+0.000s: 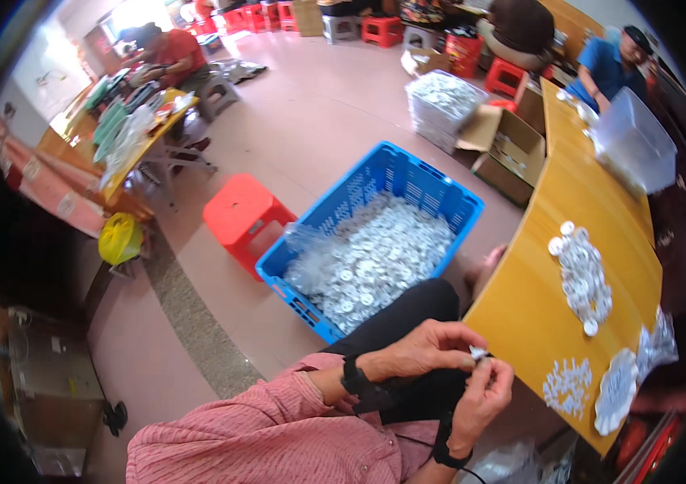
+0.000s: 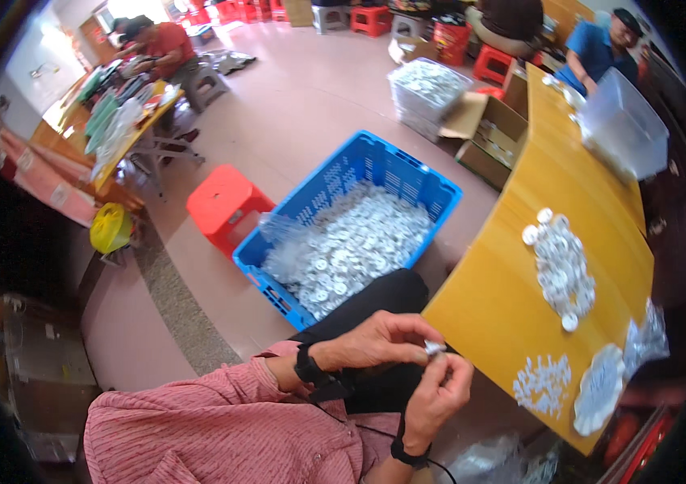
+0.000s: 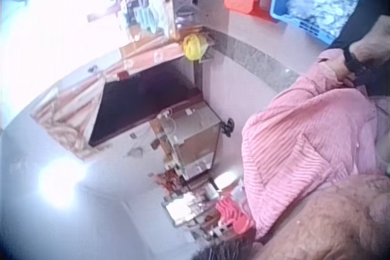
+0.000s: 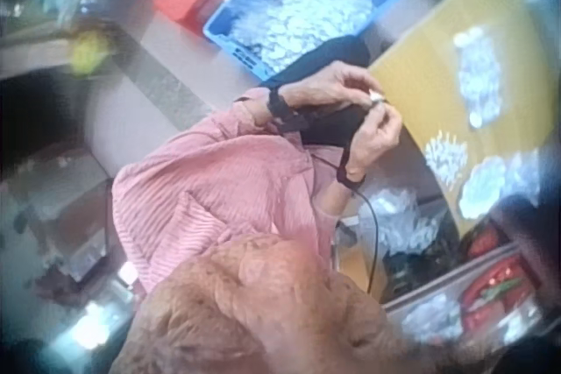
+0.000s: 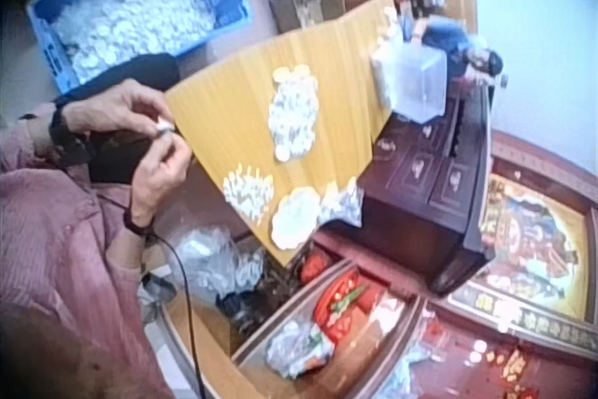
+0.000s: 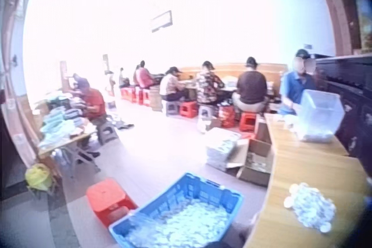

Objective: The recorder is assembling small plastic and metal components at a table.

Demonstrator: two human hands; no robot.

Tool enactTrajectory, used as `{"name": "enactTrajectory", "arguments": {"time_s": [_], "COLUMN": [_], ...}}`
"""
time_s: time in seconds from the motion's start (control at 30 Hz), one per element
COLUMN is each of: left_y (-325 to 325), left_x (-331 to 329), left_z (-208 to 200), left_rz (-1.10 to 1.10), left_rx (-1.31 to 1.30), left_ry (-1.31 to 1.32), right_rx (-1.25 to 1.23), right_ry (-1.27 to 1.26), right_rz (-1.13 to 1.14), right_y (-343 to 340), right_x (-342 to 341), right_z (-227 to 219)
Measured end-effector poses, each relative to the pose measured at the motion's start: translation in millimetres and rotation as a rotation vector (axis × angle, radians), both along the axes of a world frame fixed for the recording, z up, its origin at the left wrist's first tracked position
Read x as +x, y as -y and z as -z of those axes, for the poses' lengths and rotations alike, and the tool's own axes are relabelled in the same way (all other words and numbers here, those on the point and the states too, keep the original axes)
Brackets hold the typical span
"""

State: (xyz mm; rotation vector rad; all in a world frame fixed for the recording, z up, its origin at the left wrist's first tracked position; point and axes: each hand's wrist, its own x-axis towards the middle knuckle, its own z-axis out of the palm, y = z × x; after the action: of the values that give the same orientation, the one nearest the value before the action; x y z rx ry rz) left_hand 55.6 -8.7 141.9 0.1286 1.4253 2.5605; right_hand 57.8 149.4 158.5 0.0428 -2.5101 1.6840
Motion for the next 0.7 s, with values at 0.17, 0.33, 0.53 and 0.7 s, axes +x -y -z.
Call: {"name": "enactTrajectory", "arguments": {"time_s": [0.17,0.33,0.53,0.7], "left_y": [5.3,3.6,6.4,10.9], "left_x": [2.7,1.1,0.8,1.5], "left_z": [0.4,2.8,-2.1,-5.1], "left_rz": [-0.005,-0.020,0.027,0.002], "left_rx": [-0.023,-0.063,-0.131,-0.086], "left_ry": [-0.039,-0.107,-0.148,-0.056], "right_rx": [-0.027,0.037,0.089,-0.311], "right_ry": [0.026,-0.026,-0.044,0.143], "right_rz": [-0.054,-0.058,-0.071,-0.091], "right_y": [1.4,-0.3,-1.6,6.0], "right_x": [-0.2,-1.1,0.6,2.2], "right_z": [-0.9,0.3,-0.2,-8.8]}}
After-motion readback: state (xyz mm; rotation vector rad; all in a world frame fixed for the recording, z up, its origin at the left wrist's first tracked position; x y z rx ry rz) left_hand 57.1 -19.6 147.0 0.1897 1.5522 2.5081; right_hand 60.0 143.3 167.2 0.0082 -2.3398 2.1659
